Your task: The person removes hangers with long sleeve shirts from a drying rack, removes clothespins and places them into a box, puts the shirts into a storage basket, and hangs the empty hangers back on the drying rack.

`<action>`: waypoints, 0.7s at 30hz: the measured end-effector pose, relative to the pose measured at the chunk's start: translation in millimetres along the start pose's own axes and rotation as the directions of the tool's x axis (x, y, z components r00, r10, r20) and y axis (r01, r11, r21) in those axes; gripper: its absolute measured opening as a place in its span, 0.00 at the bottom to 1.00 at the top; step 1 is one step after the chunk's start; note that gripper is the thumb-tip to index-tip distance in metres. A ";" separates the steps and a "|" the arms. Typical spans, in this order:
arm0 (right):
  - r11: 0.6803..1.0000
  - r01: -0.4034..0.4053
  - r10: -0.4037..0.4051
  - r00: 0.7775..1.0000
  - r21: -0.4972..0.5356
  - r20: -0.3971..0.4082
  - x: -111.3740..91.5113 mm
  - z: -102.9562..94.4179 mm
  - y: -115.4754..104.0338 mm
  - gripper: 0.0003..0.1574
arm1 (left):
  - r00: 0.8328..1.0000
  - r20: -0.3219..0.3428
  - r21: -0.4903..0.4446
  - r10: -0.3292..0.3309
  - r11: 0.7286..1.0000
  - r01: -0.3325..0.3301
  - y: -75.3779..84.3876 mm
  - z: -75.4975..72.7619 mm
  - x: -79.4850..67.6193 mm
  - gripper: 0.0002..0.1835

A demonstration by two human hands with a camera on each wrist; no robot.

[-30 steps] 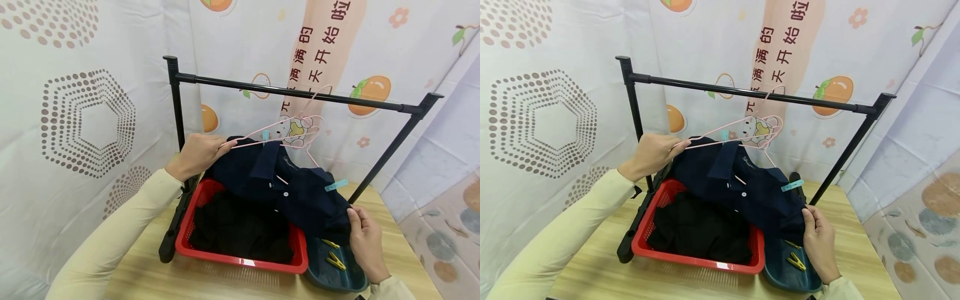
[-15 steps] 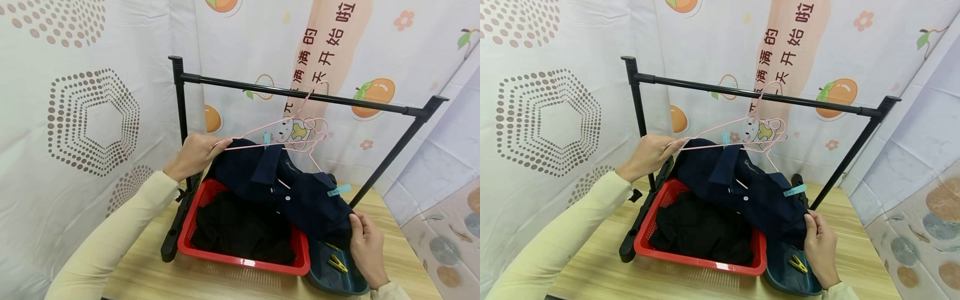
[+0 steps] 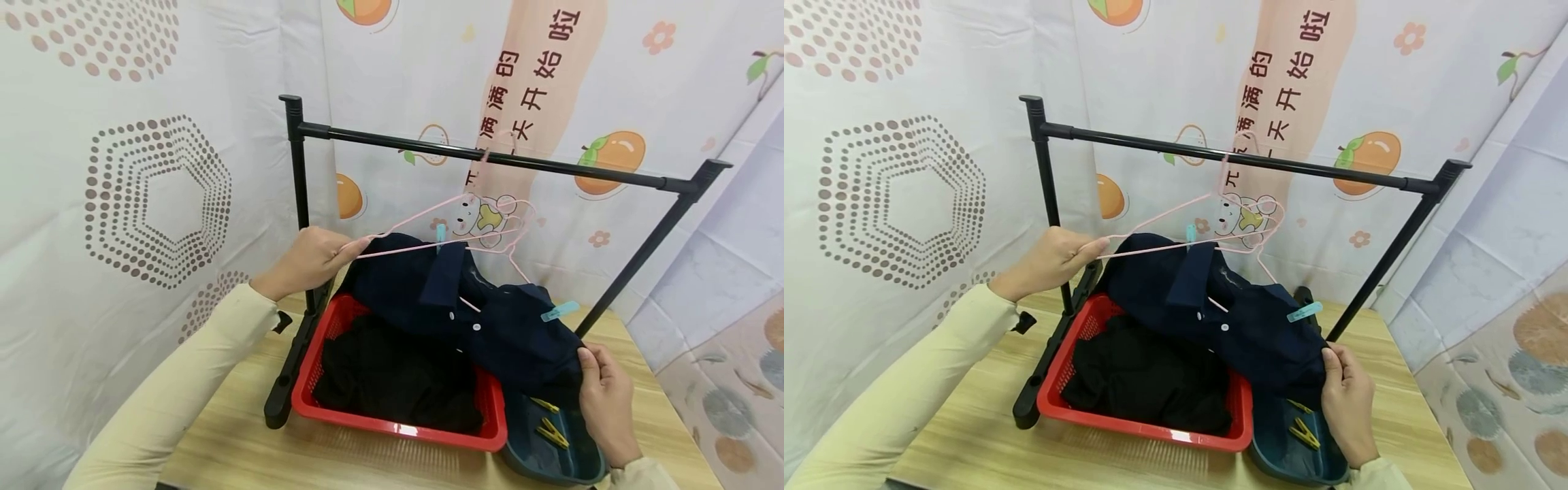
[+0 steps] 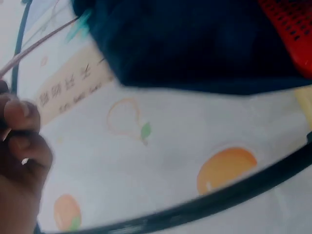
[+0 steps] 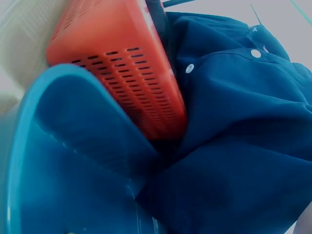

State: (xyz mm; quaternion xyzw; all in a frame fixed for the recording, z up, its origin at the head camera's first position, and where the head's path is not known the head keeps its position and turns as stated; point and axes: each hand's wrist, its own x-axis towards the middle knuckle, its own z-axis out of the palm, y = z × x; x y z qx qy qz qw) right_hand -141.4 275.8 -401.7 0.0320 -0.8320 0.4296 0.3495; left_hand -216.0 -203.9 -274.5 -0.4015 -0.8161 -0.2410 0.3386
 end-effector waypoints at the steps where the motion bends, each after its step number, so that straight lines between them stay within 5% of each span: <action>1: 1.000 -0.011 0.011 1.000 -0.005 -0.001 -0.1 -0.6 1.3 0.11 | 1.000 0.004 -0.010 -0.008 1.000 0.008 -0.5 -3.4 0.4 0.34; 10: 0.999 0.035 -0.035 0.999 0.005 -0.006 -3.5 -2.3 4.2 0.10 | 0.995 0.022 -0.028 -0.099 0.995 0.100 4.5 -19.4 6.6 0.31; 21: 0.999 0.050 -0.051 0.997 0.013 0.055 -8.7 -3.2 1.4 0.07 | 0.975 -0.054 -0.147 -0.217 0.967 0.207 -4.3 -26.9 -21.0 0.32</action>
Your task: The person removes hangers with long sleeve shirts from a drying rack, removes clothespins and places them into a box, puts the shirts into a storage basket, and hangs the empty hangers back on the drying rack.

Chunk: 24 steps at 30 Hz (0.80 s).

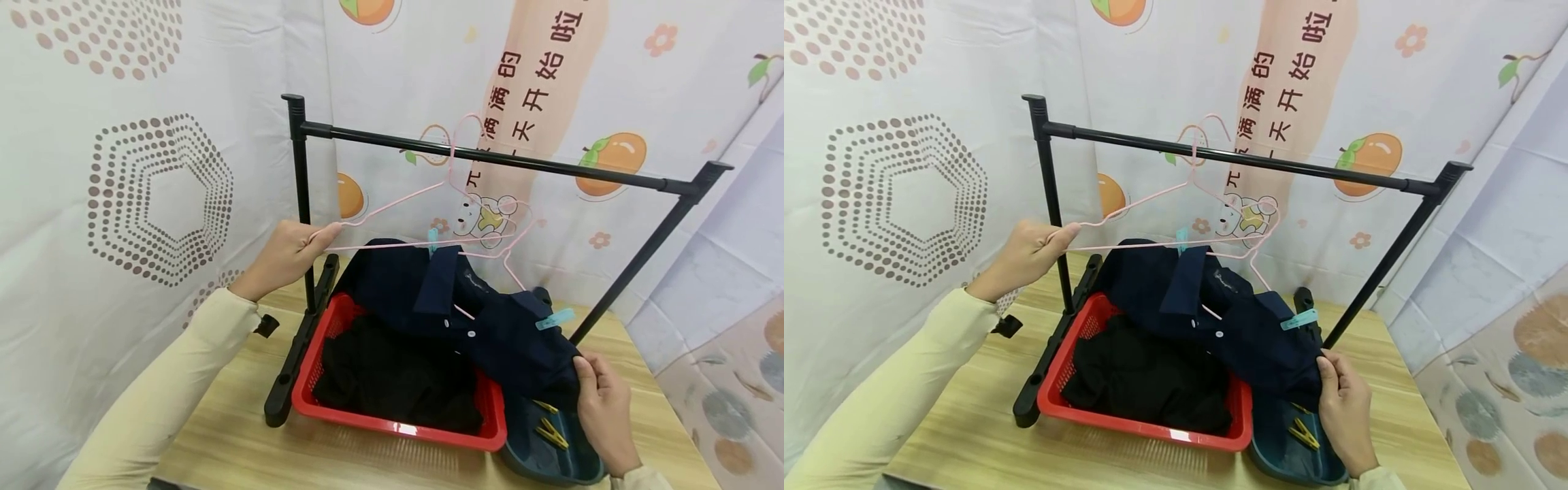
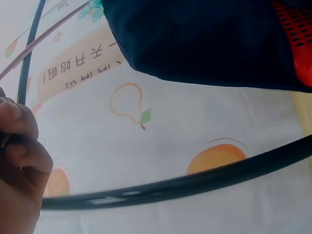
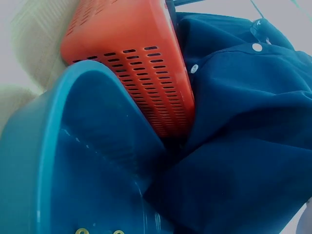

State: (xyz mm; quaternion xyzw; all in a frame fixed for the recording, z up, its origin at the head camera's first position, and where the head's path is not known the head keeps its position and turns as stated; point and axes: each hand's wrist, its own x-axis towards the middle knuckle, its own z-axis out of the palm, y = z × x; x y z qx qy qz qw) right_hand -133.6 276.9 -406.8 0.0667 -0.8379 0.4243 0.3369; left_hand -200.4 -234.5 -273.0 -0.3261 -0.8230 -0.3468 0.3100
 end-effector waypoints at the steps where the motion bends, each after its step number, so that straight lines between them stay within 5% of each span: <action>1: 1.000 0.010 -0.010 1.000 0.006 0.008 -0.9 0.0 0.6 0.07 | 1.000 0.001 -0.030 -0.023 0.999 0.023 -0.3 -2.6 -2.8 0.32; 6: 0.997 0.080 -0.080 0.996 0.024 0.033 -3.4 -2.2 4.2 0.08 | 0.981 0.004 -0.171 -0.196 0.966 0.194 1.2 -17.0 -13.8 0.33; 10: 0.994 0.105 -0.106 0.993 0.027 0.044 -3.5 -2.7 5.4 0.09 | 0.966 -0.021 -0.155 -0.257 0.956 0.251 2.5 -26.9 -17.0 0.34; 14: 0.994 0.104 -0.105 0.993 0.031 0.054 -3.9 -2.4 4.5 0.09 | 0.969 -0.045 -0.075 -0.243 0.968 0.239 -1.3 -32.4 -25.9 0.34; 21: 0.995 0.085 -0.089 0.993 0.048 0.077 -5.9 -1.3 2.2 0.09 | 0.993 -0.103 0.095 -0.049 0.994 0.059 -23.8 -39.0 -51.9 0.32; 24: 0.993 0.101 -0.106 0.990 0.052 0.088 -5.6 -0.8 2.9 0.09 | 0.994 -0.106 0.131 -0.026 0.991 0.040 -31.5 -40.8 -60.1 0.31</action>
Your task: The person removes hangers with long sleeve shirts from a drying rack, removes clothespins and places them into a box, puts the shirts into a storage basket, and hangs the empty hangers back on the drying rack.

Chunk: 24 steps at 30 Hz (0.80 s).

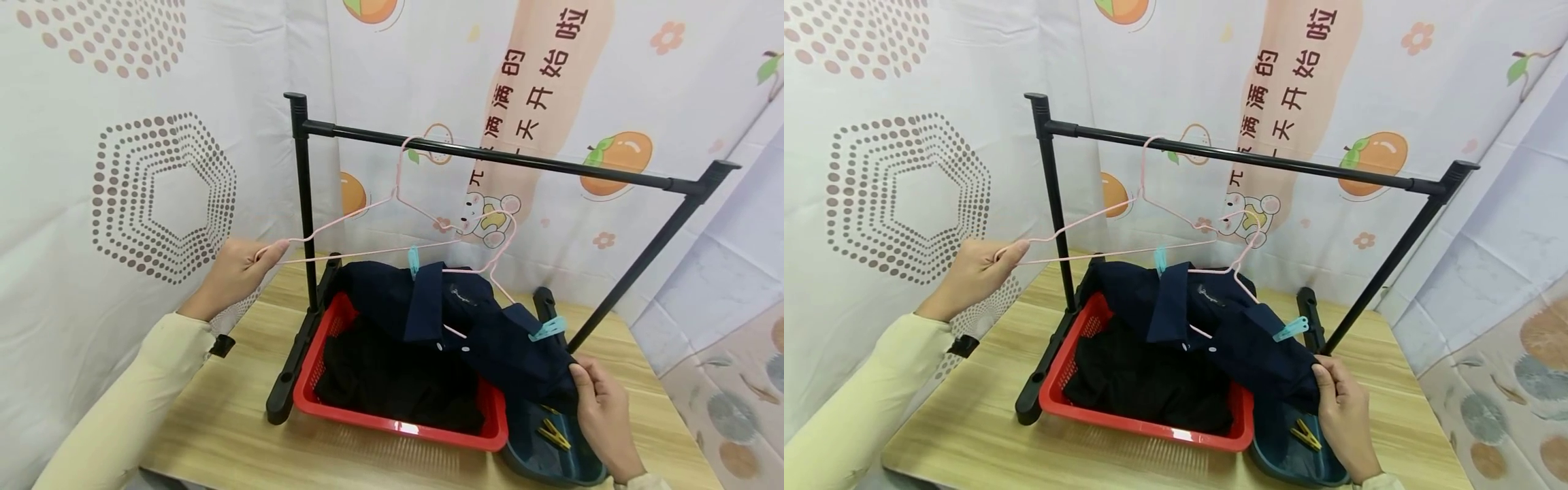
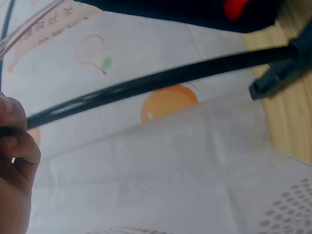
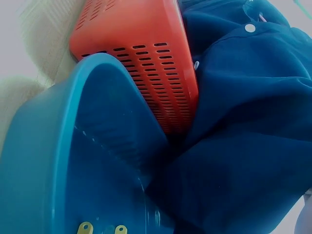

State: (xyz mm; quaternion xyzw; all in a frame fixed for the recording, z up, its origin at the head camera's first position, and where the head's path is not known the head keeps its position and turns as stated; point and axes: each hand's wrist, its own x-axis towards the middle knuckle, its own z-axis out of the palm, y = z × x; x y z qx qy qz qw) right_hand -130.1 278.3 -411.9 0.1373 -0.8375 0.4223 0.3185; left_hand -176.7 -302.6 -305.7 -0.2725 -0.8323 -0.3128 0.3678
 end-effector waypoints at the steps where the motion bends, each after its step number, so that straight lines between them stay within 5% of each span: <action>1: 1.000 0.010 -0.010 1.000 0.002 0.007 0.3 -0.3 0.2 0.09 | 1.000 -0.002 0.002 -0.005 1.000 0.005 -2.1 0.0 -2.2 0.31; 5: 0.999 0.046 -0.047 0.997 0.025 0.055 0.8 -0.7 -1.9 0.10 | 0.995 -0.003 -0.013 -0.101 0.995 0.101 -7.7 1.2 -10.5 0.31; 8: 0.996 0.070 -0.075 0.992 0.052 0.105 0.4 -0.4 -5.0 0.12 | 0.971 0.038 -0.058 -0.237 0.969 0.239 -9.7 3.9 -18.3 0.30; 13: 0.991 0.075 -0.095 0.977 0.110 0.191 1.1 2.1 -9.8 0.14 | 0.863 0.285 -0.133 -0.416 0.875 0.466 -15.8 13.5 -35.0 0.21; 16: 0.987 0.067 -0.099 0.968 0.143 0.231 1.8 4.9 -12.0 0.14 | 0.814 0.428 -0.154 -0.393 0.856 0.494 -20.3 22.5 -43.7 0.13; 18: 0.986 0.071 -0.108 0.962 0.154 0.249 2.1 7.2 -14.1 0.15 | 0.813 0.476 -0.174 -0.336 0.870 0.461 -21.9 28.3 -47.7 0.07; 21: 0.982 0.076 -0.122 0.953 0.172 0.276 3.4 11.2 -18.6 0.15 | 0.808 0.535 -0.215 -0.244 0.886 0.410 -21.9 34.7 -52.1 0.15; 24: 0.978 0.079 -0.135 0.946 0.193 0.294 5.7 15.0 -24.4 0.15 | 0.786 0.585 -0.233 -0.201 0.887 0.399 -20.9 36.3 -56.4 0.21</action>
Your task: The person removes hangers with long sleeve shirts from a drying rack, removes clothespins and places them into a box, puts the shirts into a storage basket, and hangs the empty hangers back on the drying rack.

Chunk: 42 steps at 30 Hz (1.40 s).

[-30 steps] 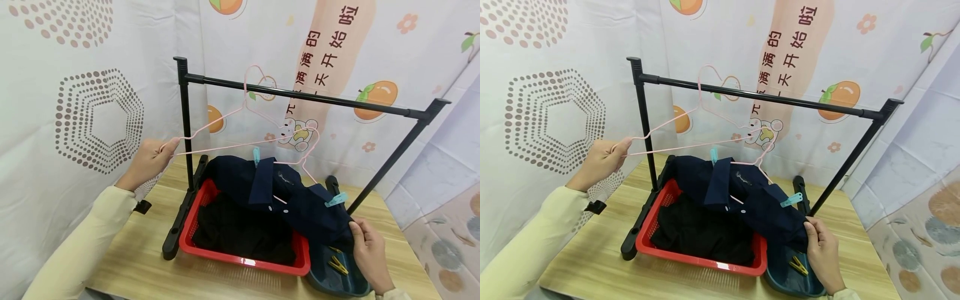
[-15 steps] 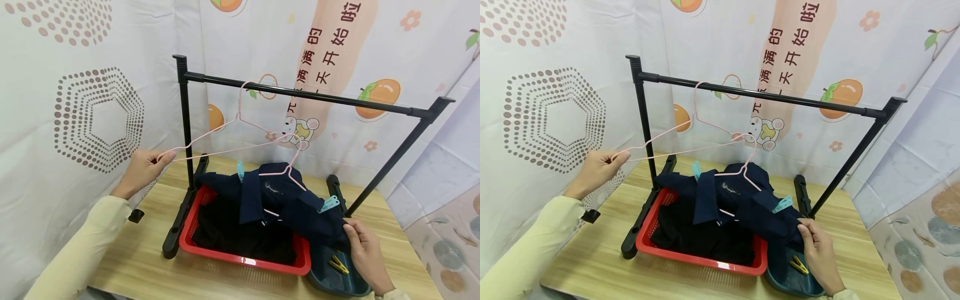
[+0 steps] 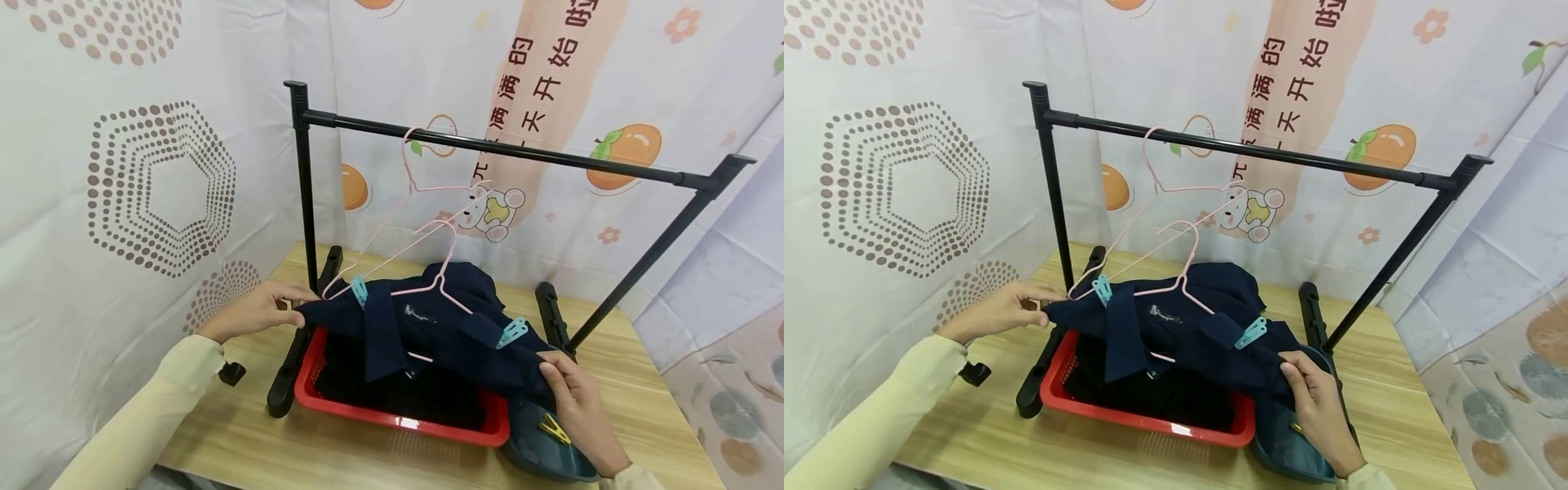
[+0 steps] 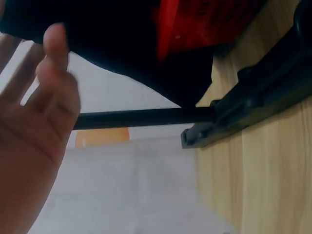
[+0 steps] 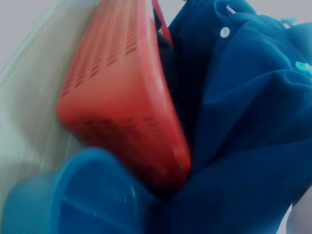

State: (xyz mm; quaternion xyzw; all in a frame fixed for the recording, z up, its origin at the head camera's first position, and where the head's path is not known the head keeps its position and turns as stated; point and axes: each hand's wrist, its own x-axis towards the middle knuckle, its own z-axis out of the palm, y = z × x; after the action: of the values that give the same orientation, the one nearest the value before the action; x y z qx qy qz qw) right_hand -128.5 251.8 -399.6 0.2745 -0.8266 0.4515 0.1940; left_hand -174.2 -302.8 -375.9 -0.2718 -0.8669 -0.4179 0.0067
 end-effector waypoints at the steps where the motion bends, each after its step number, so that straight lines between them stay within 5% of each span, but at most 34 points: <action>1: 1.000 0.000 0.000 1.000 0.013 0.006 1.5 1.1 -1.8 0.15 | 1.000 0.015 -0.008 -0.008 1.000 0.008 -0.2 0.3 -1.6 0.21; 5: 0.998 0.004 -0.005 1.000 0.066 0.027 6.8 4.1 -8.5 0.16 | 0.998 0.013 -0.020 -0.063 0.998 0.064 -0.2 -1.4 -9.5 0.12; 8: 0.996 0.018 -0.022 0.999 0.093 0.041 10.3 5.4 -11.7 0.16 | 0.999 0.008 -0.044 -0.031 0.999 0.032 -1.0 -3.2 -12.9 0.02; 12: 0.995 0.053 -0.059 0.997 0.088 0.058 12.6 8.7 -9.7 0.17 | 0.997 0.045 -0.046 0.066 0.997 -0.064 -5.3 -3.1 -16.3 0.13; 21: 0.995 0.081 -0.090 0.982 0.065 0.163 2.5 17.5 11.8 0.22 | 0.970 0.243 0.035 -0.006 0.999 -0.002 -11.6 7.1 -29.7 0.04; 29: 0.998 0.060 -0.063 0.976 0.019 0.208 -5.5 24.3 19.0 0.23 | 0.978 0.209 0.027 0.029 0.999 -0.035 -11.3 15.4 -26.1 0.12; 37: 0.999 0.052 -0.047 0.978 -0.017 0.203 -7.6 25.6 27.2 0.24 | 0.968 0.252 -0.003 0.011 1.000 -0.011 -12.8 21.3 -27.4 0.16; 42: 0.997 0.065 -0.057 0.979 -0.032 0.195 -5.0 24.5 27.6 0.22 | 0.963 0.263 0.002 0.054 0.998 -0.057 -11.5 26.7 -24.2 0.12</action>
State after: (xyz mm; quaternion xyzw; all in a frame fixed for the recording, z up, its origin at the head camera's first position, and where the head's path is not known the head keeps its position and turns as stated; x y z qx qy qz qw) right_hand -143.7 244.5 -432.8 0.3385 -0.8411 0.4007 0.1317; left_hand -153.3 -300.4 -407.3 -0.3490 -0.8542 -0.3735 -0.0952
